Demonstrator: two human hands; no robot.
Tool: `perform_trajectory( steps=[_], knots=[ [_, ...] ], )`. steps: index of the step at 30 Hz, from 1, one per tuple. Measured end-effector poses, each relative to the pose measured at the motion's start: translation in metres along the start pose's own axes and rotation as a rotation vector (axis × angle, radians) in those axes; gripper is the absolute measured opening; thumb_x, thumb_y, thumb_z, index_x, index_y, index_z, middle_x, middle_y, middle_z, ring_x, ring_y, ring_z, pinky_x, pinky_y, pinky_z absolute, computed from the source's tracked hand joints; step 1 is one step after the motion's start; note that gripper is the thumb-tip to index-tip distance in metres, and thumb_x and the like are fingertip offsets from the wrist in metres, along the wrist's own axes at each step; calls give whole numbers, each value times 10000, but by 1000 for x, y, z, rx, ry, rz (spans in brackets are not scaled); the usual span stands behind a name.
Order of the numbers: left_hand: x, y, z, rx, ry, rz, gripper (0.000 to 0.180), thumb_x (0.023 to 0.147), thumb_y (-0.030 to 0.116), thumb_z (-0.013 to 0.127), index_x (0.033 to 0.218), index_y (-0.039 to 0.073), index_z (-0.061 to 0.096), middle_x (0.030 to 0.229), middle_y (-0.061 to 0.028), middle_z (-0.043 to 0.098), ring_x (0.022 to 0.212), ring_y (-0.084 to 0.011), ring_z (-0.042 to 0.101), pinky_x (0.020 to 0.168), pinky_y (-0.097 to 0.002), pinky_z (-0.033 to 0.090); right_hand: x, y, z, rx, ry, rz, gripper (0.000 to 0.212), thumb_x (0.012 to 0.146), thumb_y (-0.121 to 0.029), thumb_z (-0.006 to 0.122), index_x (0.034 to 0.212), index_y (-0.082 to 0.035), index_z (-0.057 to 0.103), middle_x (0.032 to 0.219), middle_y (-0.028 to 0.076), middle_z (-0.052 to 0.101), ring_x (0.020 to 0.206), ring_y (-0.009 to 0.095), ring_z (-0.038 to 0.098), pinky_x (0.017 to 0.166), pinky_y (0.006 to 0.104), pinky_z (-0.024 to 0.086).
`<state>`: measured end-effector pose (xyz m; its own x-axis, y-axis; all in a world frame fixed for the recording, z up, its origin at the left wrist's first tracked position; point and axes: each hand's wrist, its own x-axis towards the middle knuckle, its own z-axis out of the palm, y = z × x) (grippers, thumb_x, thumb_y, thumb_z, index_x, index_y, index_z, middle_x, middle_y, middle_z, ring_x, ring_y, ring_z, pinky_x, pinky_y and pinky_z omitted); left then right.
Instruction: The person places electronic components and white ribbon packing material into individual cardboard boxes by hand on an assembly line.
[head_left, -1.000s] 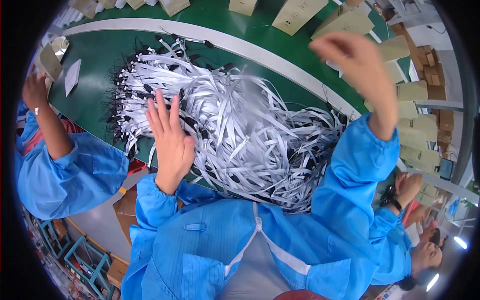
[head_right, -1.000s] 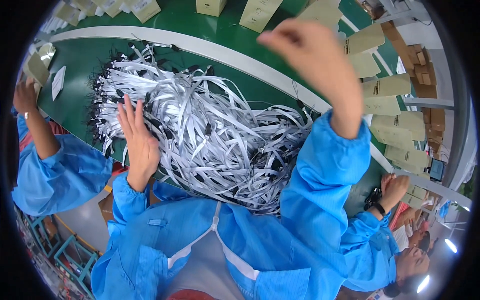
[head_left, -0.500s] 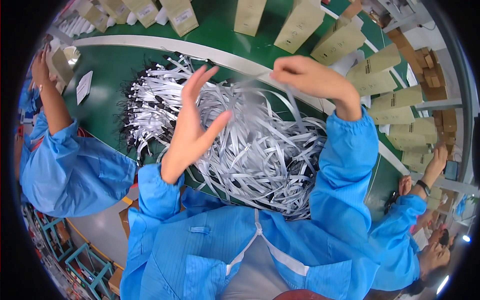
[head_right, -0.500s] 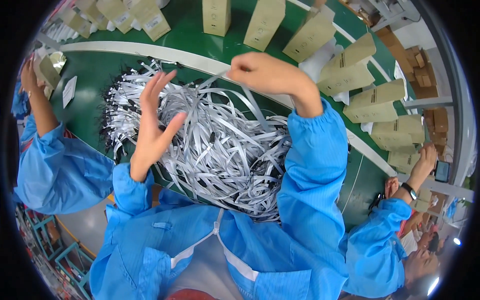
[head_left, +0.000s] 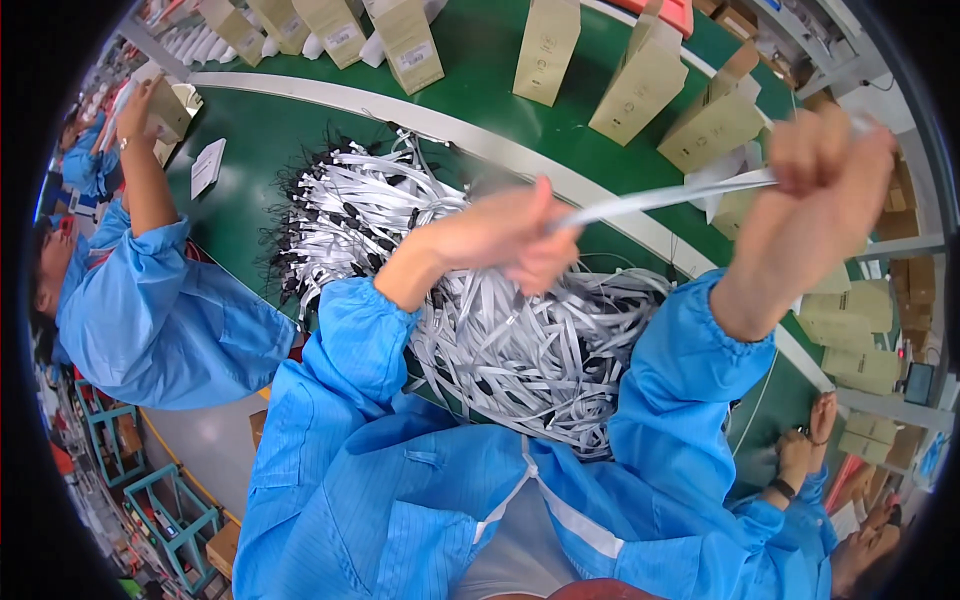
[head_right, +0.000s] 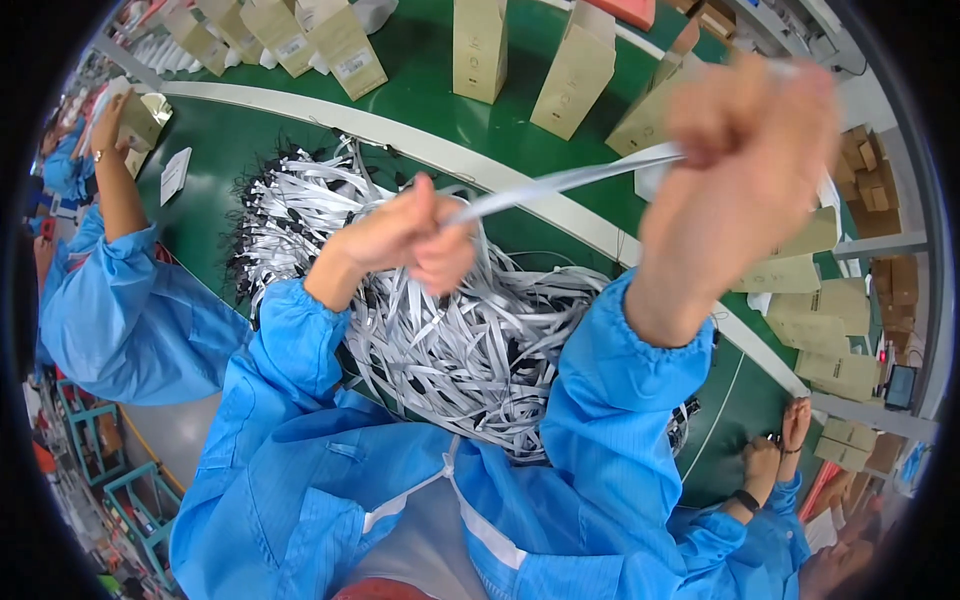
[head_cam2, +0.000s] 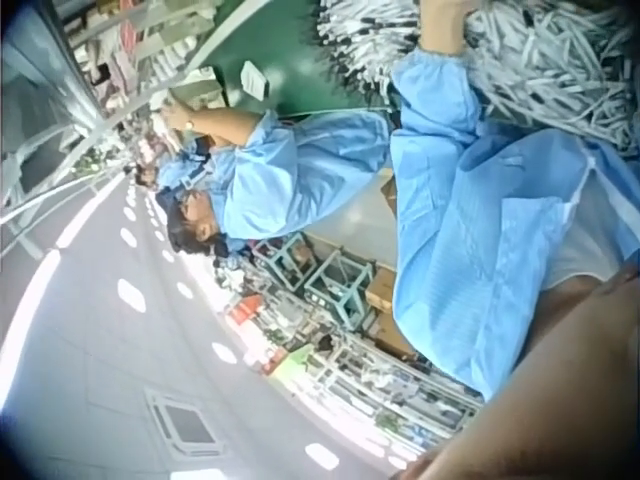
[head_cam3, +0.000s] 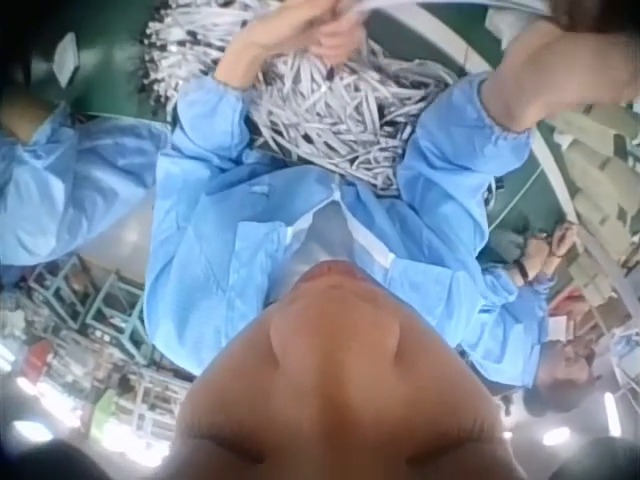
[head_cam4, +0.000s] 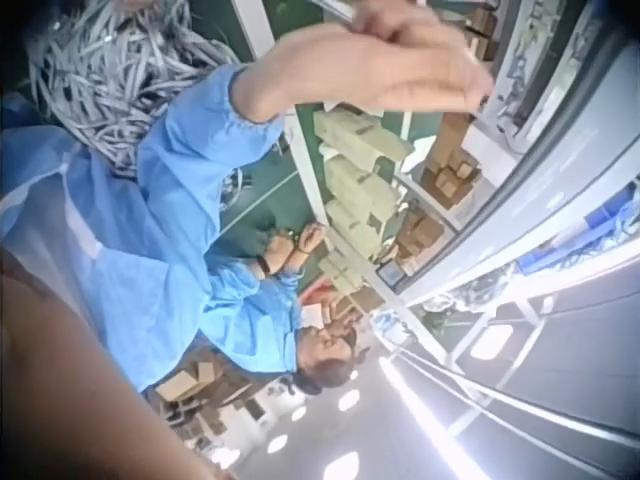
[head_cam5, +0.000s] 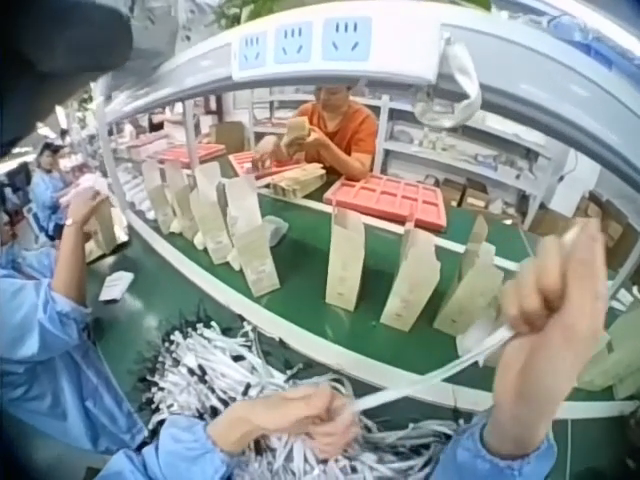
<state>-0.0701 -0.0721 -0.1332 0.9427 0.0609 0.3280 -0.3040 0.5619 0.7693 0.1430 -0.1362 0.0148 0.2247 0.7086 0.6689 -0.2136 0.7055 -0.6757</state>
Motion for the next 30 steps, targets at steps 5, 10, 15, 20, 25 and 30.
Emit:
perform_trajectory(
  steps=[5, 10, 15, 20, 25, 30],
  knots=[
    [-19, 12, -26, -214, 436, 123, 462, 1038, 489, 374, 767, 124, 451, 651, 45, 291, 516, -106, 257, 504, -249, 279, 0, 5, -21, -873, 80, -264, 229, 1015, -248, 516, 1027, -29, 581, 716, 18, 465, 609, 108, 418, 550, 281, 354],
    [-16, 4, -33, -351, 576, 566, 271, 1046, 338, 435, 945, 113, 547, 877, 1, 530, 816, -119, 519, 686, -230, 459, -6, 76, 18, -958, -606, 713, 567, 888, -386, 702, 1171, 86, 565, 1243, 149, 594, 1031, 215, 609, 846, 295, 476],
    [-15, -2, -38, -166, 792, 702, 198, 1025, 226, 495, 1157, 95, 562, 1195, -82, 595, 1188, -203, 540, 993, -283, 491, -54, 172, 16, -536, -961, 493, 491, 901, -395, 679, 974, 85, 611, 1115, 137, 629, 814, 199, 608, 690, 348, 488],
    [-27, 7, -44, -199, 850, 774, 240, 1015, 223, 522, 1180, 55, 568, 1271, -114, 591, 1241, -233, 536, 1052, -310, 475, -30, 151, 19, -605, -972, 796, 455, 964, -429, 572, 911, 19, 631, 817, 40, 606, 685, 146, 545, 623, 333, 441],
    [-36, 4, -60, -265, 697, 725, 268, 1015, 233, 525, 1193, 37, 567, 1295, -123, 580, 1250, -243, 531, 1066, -335, 456, -11, 131, 1, -560, -766, 807, 490, 991, -485, 504, 889, -20, 619, 707, -15, 526, 662, 97, 488, 595, 271, 398],
    [-25, -5, -51, -98, 933, 559, 309, 1009, 239, 544, 1216, 14, 586, 1275, -118, 590, 1207, -222, 555, 1038, -324, 463, -15, 146, 3, -603, -487, 577, 518, 991, -512, 499, 865, -25, 620, 686, -28, 493, 639, 93, 433, 576, 229, 358]
  ],
)
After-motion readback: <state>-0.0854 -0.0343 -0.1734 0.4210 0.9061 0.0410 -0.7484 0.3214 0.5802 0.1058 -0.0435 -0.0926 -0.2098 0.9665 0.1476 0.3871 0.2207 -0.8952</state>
